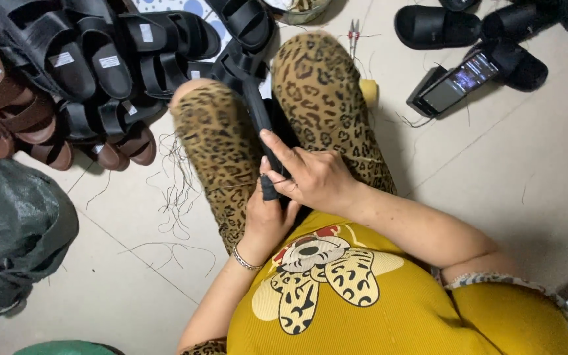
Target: Hand-stitching a black sandal strap or sole using a needle and thread while sitting on the floor.
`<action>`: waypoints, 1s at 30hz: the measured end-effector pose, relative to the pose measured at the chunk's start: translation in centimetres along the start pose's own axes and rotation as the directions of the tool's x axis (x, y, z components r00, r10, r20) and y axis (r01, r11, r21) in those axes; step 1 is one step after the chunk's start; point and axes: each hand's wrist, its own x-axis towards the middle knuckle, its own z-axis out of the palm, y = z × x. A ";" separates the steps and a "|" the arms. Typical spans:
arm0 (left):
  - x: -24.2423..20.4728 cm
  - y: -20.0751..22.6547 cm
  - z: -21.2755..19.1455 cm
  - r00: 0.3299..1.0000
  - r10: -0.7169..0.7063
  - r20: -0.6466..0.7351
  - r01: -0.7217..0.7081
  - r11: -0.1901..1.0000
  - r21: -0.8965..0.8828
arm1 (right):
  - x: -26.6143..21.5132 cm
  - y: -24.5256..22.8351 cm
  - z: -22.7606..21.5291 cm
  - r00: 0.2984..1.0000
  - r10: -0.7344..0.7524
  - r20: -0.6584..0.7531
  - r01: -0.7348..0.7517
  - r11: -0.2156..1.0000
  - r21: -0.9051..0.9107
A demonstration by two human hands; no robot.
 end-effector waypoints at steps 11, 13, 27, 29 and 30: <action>-0.5 -8.6 -12.6 0.747 -0.646 0.157 0.390 0.233 -0.891 | 1.3 8.6 -10.0 0.574 0.741 0.348 -0.818 0.528 0.226; 1.8 -9.3 -14.3 0.528 -0.843 -0.104 0.585 0.450 -0.675 | 3.3 9.1 -12.4 0.643 0.756 0.119 -0.760 0.612 0.216; 11.7 -5.5 -8.5 0.841 -0.148 0.520 0.371 0.858 -0.356 | 6.6 4.7 -8.4 0.780 -0.040 0.624 0.018 0.999 0.041; 12.4 -5.7 -8.6 0.789 -0.167 0.591 0.414 0.856 -0.311 | 6.9 4.8 -8.2 0.756 -0.039 0.653 0.054 0.999 -0.004; 12.5 -5.9 -8.5 0.778 -0.158 0.609 0.413 0.859 -0.304 | 6.9 4.7 -8.1 0.753 -0.039 0.657 0.061 0.998 -0.010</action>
